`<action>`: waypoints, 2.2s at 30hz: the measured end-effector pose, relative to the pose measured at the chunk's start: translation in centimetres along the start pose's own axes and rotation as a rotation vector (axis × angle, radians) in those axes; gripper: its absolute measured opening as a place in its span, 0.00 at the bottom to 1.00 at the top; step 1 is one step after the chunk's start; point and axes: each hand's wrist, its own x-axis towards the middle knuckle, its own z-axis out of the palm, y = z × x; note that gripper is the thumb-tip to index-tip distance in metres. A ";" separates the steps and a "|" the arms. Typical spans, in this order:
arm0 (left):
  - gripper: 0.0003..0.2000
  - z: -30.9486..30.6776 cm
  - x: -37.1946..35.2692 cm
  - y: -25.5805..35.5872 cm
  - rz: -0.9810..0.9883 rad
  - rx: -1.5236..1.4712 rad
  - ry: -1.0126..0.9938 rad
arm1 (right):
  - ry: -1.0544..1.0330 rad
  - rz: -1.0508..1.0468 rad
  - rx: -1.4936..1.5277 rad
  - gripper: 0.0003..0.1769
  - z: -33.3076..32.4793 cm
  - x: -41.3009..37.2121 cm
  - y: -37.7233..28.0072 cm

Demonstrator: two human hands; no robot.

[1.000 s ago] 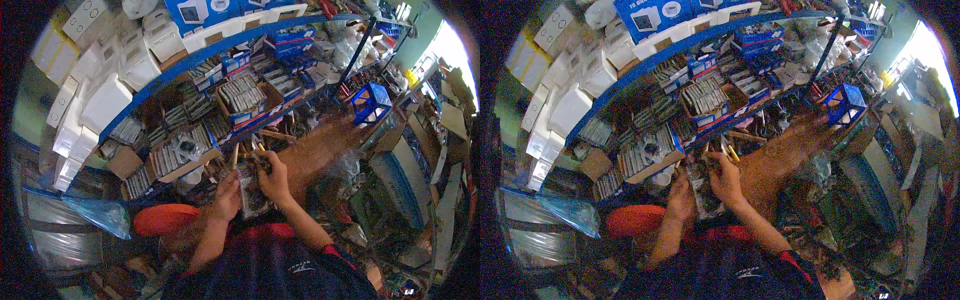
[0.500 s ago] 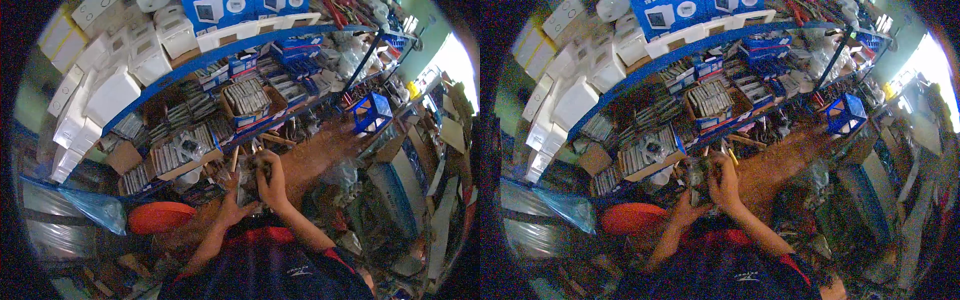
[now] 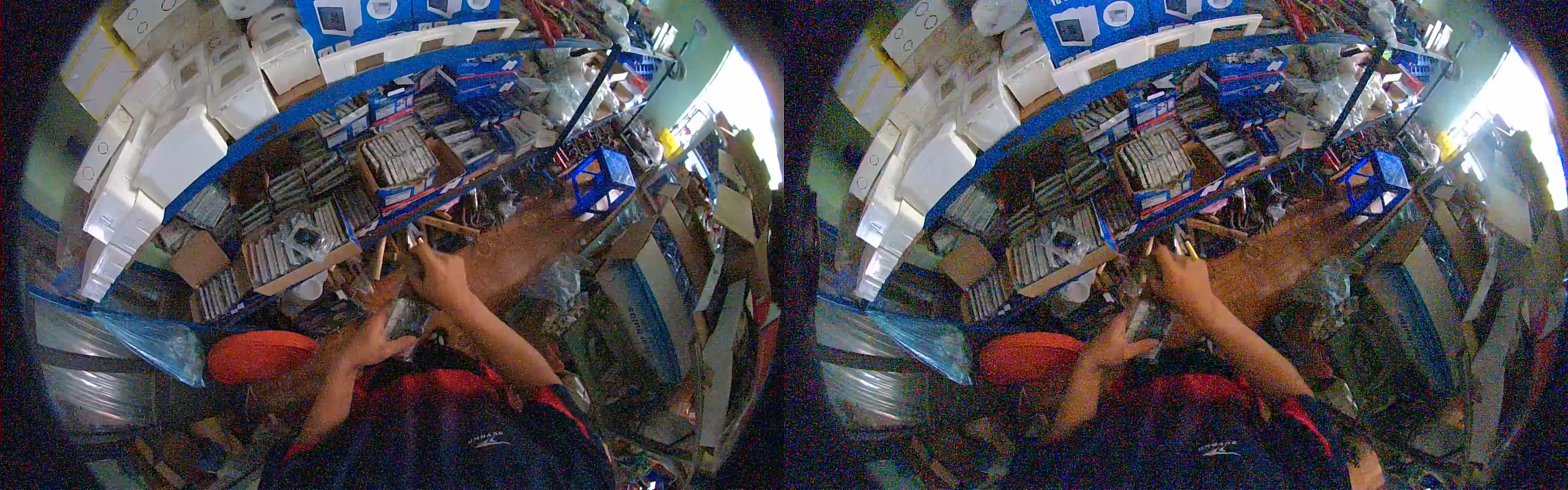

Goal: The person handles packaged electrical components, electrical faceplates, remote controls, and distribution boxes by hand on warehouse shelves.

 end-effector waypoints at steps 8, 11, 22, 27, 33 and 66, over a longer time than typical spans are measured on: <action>0.38 0.2 0.0 -2.1 0.071 -0.081 0.086 | 0.382 0.340 0.584 0.16 -4.5 0.4 0.6; 0.40 -0.1 1.0 -3.7 0.119 0.020 0.078 | 0.278 0.204 0.643 0.17 -4.2 -0.5 -2.2; 0.37 1.2 0.9 -1.9 0.109 0.321 0.081 | -0.288 0.017 0.179 0.15 -0.9 -2.7 -0.5; 0.34 0.6 1.0 -0.9 0.085 0.303 0.090 | -0.132 -0.030 0.109 0.17 -0.7 -2.1 0.2; 0.35 -0.1 -0.5 -0.4 0.095 0.093 0.018 | 0.050 0.184 -0.013 0.19 -1.2 -0.9 4.6; 0.32 0.7 0.4 -4.4 0.143 -0.015 0.181 | 0.073 0.004 0.394 0.14 0.5 -4.3 0.4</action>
